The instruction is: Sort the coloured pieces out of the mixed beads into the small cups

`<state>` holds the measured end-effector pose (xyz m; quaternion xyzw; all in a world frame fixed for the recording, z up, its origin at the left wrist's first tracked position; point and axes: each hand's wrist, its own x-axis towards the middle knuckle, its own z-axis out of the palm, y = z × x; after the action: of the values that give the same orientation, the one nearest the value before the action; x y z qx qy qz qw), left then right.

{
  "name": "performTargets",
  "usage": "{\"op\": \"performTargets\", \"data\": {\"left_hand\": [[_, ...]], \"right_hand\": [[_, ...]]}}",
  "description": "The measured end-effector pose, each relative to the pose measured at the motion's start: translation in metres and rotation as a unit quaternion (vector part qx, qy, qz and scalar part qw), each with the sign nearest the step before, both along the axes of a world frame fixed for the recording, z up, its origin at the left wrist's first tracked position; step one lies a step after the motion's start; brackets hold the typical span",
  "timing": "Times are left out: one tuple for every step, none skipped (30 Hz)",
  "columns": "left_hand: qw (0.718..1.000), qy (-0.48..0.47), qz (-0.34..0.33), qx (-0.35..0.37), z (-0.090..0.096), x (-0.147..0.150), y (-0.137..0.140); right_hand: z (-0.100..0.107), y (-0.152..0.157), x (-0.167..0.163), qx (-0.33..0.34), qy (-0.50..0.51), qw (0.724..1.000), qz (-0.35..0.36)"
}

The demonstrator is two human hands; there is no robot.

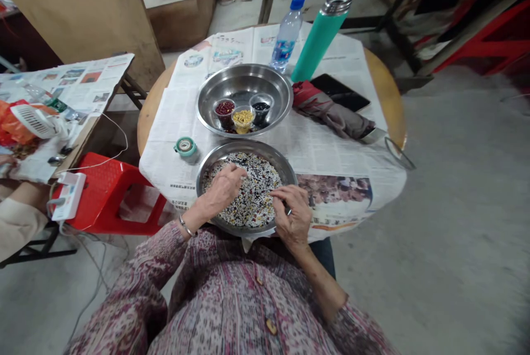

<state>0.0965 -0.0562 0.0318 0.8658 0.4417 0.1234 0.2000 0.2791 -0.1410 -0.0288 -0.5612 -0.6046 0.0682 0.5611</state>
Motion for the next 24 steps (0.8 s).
{"op": "performTargets", "data": {"left_hand": [[1.0,-0.005,-0.022,-0.004,0.003,0.004,-0.002],[0.999,-0.006,-0.039,-0.003,0.006,0.006,-0.005],[0.999,-0.001,-0.054,0.001,0.01,0.007,-0.009],[0.997,0.004,-0.074,0.007,0.015,0.007,-0.013],[0.994,0.01,-0.105,0.012,0.019,0.005,-0.017],[0.989,0.014,-0.147,0.016,0.022,0.004,-0.02],[0.981,0.018,-0.191,0.02,0.025,0.002,-0.023],[0.972,0.023,-0.234,0.023,0.026,0.0,-0.026],[0.963,0.029,-0.268,0.027,0.025,0.0,-0.027],[0.955,0.037,-0.292,0.032,0.023,0.001,-0.027],[0.95,0.046,-0.307,0.039,0.02,0.004,-0.027],[0.946,0.055,-0.317,0.047,0.016,0.007,-0.025],[0.943,0.064,-0.323,0.055,0.012,0.012,-0.022],[0.942,0.071,-0.322,0.064,0.007,0.017,-0.019],[0.943,0.078,-0.315,0.074,0.004,0.022,-0.014],[0.946,0.084,-0.301,0.085,0.001,0.028,-0.01],[0.95,0.089,-0.284,0.095,0.0,0.032,-0.005],[0.954,0.096,-0.265,0.103,0.0,0.036,0.0],[0.958,0.103,-0.245,0.109,0.001,0.038,0.005],[0.962,0.113,-0.224,0.111,0.003,0.04,0.01],[0.965,0.125,-0.2,0.111,0.006,0.04,0.014],[0.969,0.139,-0.172,0.108,0.01,0.039,0.017],[0.972,0.153,-0.142,0.104,0.013,0.036,0.02],[0.975,0.165,-0.11,0.1,0.017,0.032,0.021]], "right_hand": [[0.0,0.0,0.0,0.002,0.0,1.0,-0.003],[0.0,-0.001,0.0,0.003,0.002,1.0,-0.005],[0.001,-0.001,-0.001,0.005,0.004,1.0,-0.005],[0.001,-0.001,-0.001,0.005,0.007,1.0,-0.004],[0.001,-0.002,-0.001,0.005,0.01,1.0,-0.003],[0.001,-0.002,-0.001,0.004,0.013,1.0,-0.003],[0.002,-0.002,-0.001,0.003,0.016,1.0,-0.004],[0.002,-0.003,-0.002,0.002,0.02,1.0,-0.007],[0.002,-0.003,-0.002,0.001,0.024,1.0,-0.011],[0.002,-0.003,-0.002,0.001,0.028,0.999,-0.014],[0.002,-0.003,-0.002,0.001,0.031,0.999,-0.017],[0.002,-0.004,-0.002,0.003,0.034,0.999,-0.019],[0.002,-0.004,-0.002,0.004,0.035,0.999,-0.02],[0.002,-0.004,-0.002,0.004,0.035,0.999,-0.019],[0.002,-0.004,-0.003,0.006,0.035,0.999,-0.017],[0.002,-0.004,-0.003,0.006,0.034,0.999,-0.015],[0.002,-0.004,-0.003,0.006,0.034,0.999,-0.013],[0.002,-0.004,-0.003,0.005,0.035,0.999,-0.012],[0.002,-0.004,-0.003,0.005,0.035,0.999,-0.011],[0.002,-0.004,-0.003,0.004,0.035,0.999,-0.012],[0.002,-0.004,-0.003,0.003,0.035,0.999,-0.012],[0.002,-0.004,-0.003,0.002,0.034,0.999,-0.013],[0.002,-0.003,-0.002,0.002,0.032,0.999,-0.014],[0.003,-0.003,-0.002,0.001,0.03,0.999,-0.014]]}}
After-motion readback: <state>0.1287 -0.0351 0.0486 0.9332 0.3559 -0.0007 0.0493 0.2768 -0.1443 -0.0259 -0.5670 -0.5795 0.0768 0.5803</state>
